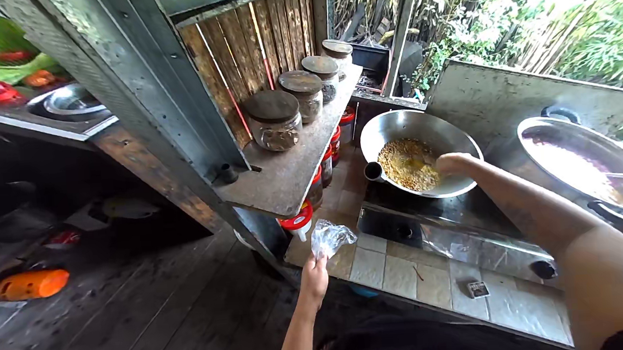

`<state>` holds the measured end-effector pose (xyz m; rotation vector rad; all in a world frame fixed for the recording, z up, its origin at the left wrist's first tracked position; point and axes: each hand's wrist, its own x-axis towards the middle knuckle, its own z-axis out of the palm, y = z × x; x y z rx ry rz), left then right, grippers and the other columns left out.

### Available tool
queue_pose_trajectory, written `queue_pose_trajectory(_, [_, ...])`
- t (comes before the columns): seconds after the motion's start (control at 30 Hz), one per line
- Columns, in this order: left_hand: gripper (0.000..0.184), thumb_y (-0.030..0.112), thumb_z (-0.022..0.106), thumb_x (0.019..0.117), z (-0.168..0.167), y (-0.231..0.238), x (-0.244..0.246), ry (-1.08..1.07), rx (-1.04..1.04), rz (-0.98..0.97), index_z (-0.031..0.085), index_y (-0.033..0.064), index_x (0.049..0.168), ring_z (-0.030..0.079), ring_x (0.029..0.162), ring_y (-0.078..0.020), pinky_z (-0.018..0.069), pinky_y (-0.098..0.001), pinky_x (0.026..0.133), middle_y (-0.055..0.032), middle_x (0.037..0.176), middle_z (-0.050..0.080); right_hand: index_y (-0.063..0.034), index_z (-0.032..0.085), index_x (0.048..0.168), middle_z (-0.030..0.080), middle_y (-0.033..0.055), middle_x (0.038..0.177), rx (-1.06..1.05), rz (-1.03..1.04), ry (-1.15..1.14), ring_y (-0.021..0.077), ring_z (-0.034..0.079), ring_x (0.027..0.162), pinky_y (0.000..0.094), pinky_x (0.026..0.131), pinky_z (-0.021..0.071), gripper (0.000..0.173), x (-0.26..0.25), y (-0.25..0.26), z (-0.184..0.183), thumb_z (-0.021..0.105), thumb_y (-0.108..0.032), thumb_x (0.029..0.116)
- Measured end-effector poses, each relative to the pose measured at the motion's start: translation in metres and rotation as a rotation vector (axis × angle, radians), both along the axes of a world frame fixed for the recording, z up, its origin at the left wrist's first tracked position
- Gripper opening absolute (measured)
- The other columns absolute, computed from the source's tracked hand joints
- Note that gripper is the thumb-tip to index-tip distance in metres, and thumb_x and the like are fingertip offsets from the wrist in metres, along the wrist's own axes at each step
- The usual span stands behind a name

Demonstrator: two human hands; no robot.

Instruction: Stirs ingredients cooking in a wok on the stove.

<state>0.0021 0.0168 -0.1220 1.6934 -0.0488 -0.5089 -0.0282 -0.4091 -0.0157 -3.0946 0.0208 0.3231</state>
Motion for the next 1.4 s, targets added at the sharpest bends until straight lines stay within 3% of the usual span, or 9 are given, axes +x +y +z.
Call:
queue_pose_trajectory(0.07, [0.033,0.009,0.037,0.1111,0.000,-0.004,0.000,0.007,0.001,0.000,0.058,-0.0115,0.125,0.059,0.110,-0.0165,0.0457,-0.0315,0.100,-0.0209,0.119,0.063,0.0160,0.054,0.132,0.054,0.0359,0.138,-0.008,-0.426,0.506,0.0460,0.052,0.133,0.0589,0.110,0.0385,0.038,0.034,0.050,0.032,0.039,-0.012,0.1105])
queue_pose_trajectory(0.2, [0.033,0.009,0.036,0.1115,0.000,-0.006,0.000,0.006,0.021,-0.029,0.059,-0.0107,0.125,0.059,0.110,-0.0161,0.0458,-0.0312,0.101,-0.0206,0.120,0.063,0.0027,0.071,0.106,0.069,0.0272,0.114,-0.142,-0.660,0.205,0.0469,0.066,0.111,0.0700,0.089,0.0490,0.023,0.047,0.049,0.008,0.060,-0.016,0.0987])
queue_pose_trajectory(0.33, [0.033,0.010,0.036,0.1117,0.000,-0.004,0.003,0.009,0.010,-0.016,0.059,-0.0101,0.125,0.059,0.111,-0.0161,0.0460,-0.0316,0.100,-0.0199,0.119,0.063,-0.0025,0.069,0.106,0.071,0.0255,0.102,-0.168,-0.621,-0.021,0.0475,0.068,0.102,0.0673,0.084,0.0503,0.015,-0.001,0.063,0.046,0.062,-0.014,0.0987])
queue_pose_trajectory(0.47, [0.033,0.009,0.036,0.1110,-0.007,-0.005,0.004,-0.043,0.006,-0.018,0.059,-0.0110,0.124,0.060,0.110,-0.0165,0.0467,-0.0327,0.100,-0.0198,0.117,0.064,-0.0009,0.064,0.117,0.071,0.0281,0.101,-0.235,-0.714,-0.171,0.0496,0.069,0.101,0.0659,0.080,0.0507,0.026,-0.056,0.085,0.063,0.045,-0.016,0.1083])
queue_pose_trajectory(0.63, [0.035,0.011,0.036,0.1116,-0.005,-0.004,0.008,-0.078,0.055,-0.052,0.059,-0.0111,0.125,0.060,0.110,-0.0174,0.0463,-0.0338,0.101,-0.0206,0.118,0.064,0.0020,0.061,0.122,0.070,0.0277,0.112,-0.269,-0.779,0.072,0.0467,0.067,0.111,0.0635,0.089,0.0492,0.030,-0.096,0.089,0.031,0.039,-0.010,0.1046])
queue_pose_trajectory(0.9, [0.034,0.011,0.036,0.1114,-0.002,-0.007,0.010,-0.078,0.042,-0.074,0.059,-0.0113,0.123,0.059,0.109,-0.0159,0.0457,-0.0323,0.100,-0.0201,0.117,0.064,0.0021,0.061,0.118,0.071,0.0266,0.109,-0.283,-0.810,0.036,0.0451,0.068,0.109,0.0613,0.087,0.0503,0.030,-0.109,0.090,0.026,0.037,-0.012,0.1061])
queue_pose_trajectory(1.17, [0.036,0.012,0.035,0.1121,-0.003,0.002,0.007,-0.036,0.003,-0.034,0.056,-0.0111,0.129,0.059,0.113,-0.0155,0.0457,-0.0306,0.102,-0.0205,0.122,0.063,0.0012,0.064,0.120,0.069,0.0334,0.099,-0.279,-0.928,-0.415,0.0563,0.067,0.095,0.0722,0.073,0.0493,0.034,-0.086,0.061,0.065,0.041,-0.022,0.1095])
queue_pose_trajectory(1.33, [0.035,0.008,0.033,0.1110,-0.009,0.007,0.007,-0.111,-0.049,-0.015,0.054,-0.0118,0.129,0.060,0.111,-0.0137,0.0464,-0.0282,0.101,-0.0193,0.119,0.063,0.0007,0.063,0.121,0.069,0.0280,0.113,-0.218,-0.929,-0.063,0.0474,0.066,0.113,0.0651,0.091,0.0490,0.027,-0.094,0.066,0.028,0.045,-0.012,0.1046])
queue_pose_trajectory(1.4, [0.035,0.008,0.033,0.1103,-0.011,0.005,0.009,-0.142,-0.061,-0.019,0.053,-0.0108,0.131,0.060,0.111,-0.0132,0.0460,-0.0288,0.101,-0.0175,0.118,0.064,0.0010,0.061,0.122,0.071,0.0272,0.109,-0.252,-0.925,-0.144,0.0459,0.068,0.110,0.0625,0.087,0.0507,0.032,-0.099,0.069,0.022,0.037,-0.014,0.1082])
